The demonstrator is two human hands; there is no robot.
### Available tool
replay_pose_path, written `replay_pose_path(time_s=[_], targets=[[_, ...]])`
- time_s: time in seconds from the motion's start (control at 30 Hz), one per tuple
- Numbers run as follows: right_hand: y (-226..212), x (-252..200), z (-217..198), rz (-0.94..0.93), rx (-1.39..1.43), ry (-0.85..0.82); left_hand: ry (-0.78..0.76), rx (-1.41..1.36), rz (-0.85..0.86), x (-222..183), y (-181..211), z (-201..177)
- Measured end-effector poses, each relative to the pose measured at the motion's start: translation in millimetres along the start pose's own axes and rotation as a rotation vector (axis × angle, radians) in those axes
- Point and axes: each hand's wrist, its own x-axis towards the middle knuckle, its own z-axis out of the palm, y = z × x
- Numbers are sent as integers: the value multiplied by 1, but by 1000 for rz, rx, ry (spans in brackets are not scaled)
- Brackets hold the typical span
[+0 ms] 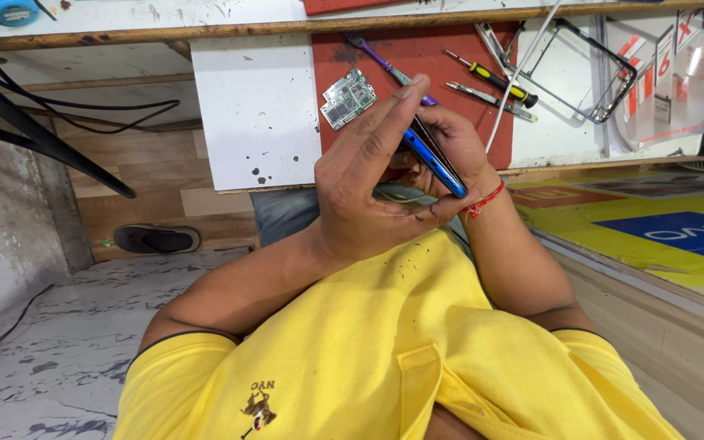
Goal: The person disassembles a mobile phone by hand and using a blue pry tool, removing the battery and internal circuit components from the frame.
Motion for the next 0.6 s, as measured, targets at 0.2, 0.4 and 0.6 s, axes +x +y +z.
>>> replay_pose_path(time_s=[0.2, 0.4, 0.6], targets=[[1, 0, 1, 53, 38, -55, 53, 61, -43, -5, 6, 8], [3, -1, 6, 48, 34, -23, 83, 69, -90, -3, 8, 11], [-4, 1, 15, -83, -108, -50, 105, 52, 24, -6, 11, 16]])
